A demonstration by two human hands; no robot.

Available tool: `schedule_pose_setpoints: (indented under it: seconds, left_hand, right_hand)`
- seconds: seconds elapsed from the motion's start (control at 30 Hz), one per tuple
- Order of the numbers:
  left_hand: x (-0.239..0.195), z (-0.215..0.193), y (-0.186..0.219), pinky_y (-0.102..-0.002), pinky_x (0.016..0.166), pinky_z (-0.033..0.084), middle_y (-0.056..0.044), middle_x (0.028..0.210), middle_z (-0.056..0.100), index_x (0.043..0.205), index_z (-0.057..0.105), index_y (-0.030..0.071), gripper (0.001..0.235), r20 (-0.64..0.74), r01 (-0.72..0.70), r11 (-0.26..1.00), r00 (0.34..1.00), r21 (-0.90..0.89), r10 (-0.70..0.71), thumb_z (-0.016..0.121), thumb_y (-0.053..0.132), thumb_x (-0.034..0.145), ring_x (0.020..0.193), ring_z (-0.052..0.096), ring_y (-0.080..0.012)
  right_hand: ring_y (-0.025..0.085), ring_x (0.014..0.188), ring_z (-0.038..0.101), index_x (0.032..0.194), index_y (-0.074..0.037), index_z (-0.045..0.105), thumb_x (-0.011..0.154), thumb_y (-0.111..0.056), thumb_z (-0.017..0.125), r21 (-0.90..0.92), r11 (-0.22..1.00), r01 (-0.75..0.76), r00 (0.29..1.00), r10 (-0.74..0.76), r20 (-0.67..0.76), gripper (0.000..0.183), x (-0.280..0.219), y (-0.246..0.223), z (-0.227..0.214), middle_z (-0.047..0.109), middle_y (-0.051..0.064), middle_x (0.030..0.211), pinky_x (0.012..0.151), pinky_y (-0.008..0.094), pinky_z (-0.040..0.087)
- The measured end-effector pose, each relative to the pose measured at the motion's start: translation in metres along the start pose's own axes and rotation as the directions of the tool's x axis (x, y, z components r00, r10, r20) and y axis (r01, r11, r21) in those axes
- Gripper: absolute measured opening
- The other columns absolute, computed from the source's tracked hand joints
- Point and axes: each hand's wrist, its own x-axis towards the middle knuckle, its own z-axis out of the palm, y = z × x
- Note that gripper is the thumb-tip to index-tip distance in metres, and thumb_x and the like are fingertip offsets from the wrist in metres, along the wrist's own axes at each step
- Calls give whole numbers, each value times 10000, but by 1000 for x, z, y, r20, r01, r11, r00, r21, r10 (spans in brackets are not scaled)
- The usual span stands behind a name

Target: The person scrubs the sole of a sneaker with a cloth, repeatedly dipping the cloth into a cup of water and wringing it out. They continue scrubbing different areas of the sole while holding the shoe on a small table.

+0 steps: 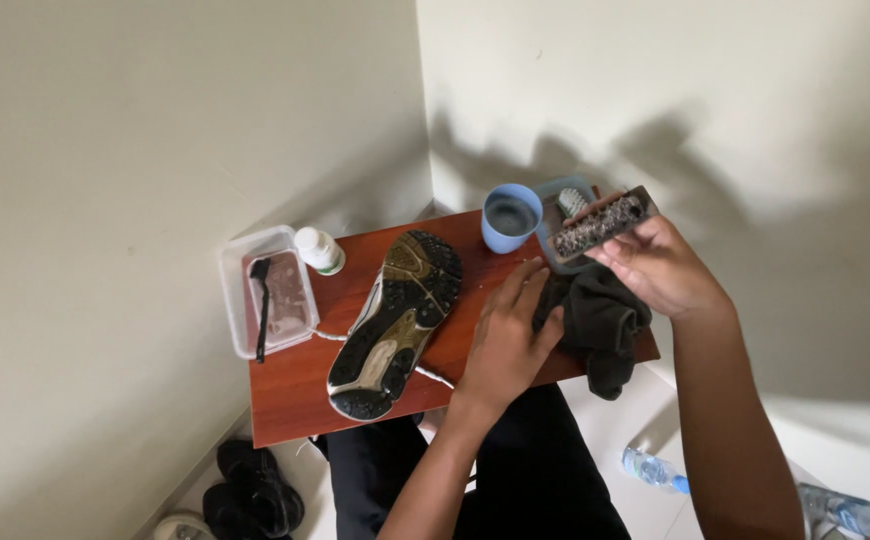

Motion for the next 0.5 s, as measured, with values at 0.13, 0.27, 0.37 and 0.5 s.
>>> schedule_pose_setpoints:
  seconds: [0.13, 0.27, 0.37, 0.5]
  left_hand:
    - [-28, -53, 23, -553, 991, 499, -211, 1359, 583, 1360, 585, -29, 463, -77, -3, 998, 997, -59, -2, 642, 188, 956, 1237, 598, -432]
    - [-66, -106, 28, -475, 1083, 477, -204, 1372, 594, 1353, 569, -20, 407, -172, -31, 988, 985, -150, 5, 601, 177, 999, 1279, 592, -389]
    - [-97, -138, 15, -457, 1130, 460, -179, 1367, 613, 1337, 555, 12, 408, -263, -49, 988, 965, -149, 8, 578, 267, 1019, 1310, 588, -344]
    - [-139, -161, -11, -496, 1115, 453, -186, 1344, 553, 1315, 524, 21, 566, -451, 19, 999, 892, -35, -32, 608, 460, 968, 1323, 527, -358]
  right_hand:
    - [211, 978, 681, 1167, -60, 675, 951, 24, 602, 98, 993, 67, 984, -83, 160, 242, -10, -27, 85, 678, 81, 1020, 1033, 471, 539]
    - [297, 1240, 637, 1426, -73, 538, 960, -100, 669, 253, 967, 4, 979, -56, 198, 485, -15, 15, 102, 651, 126, 1351, 1028, 515, 537]
    - [267, 1292, 580, 1523, -46, 458, 978, -135, 675, 212, 974, -82, 960, 19, 281, 594, -12, 38, 125, 607, 125, 1401, 1078, 439, 479]
    - [206, 1186, 607, 1462, -131, 492, 1024, -396, 489, -559, 821, 114, 912, 136, 386, 512, -6, 39, 177, 639, 91, 1298, 1041, 324, 472]
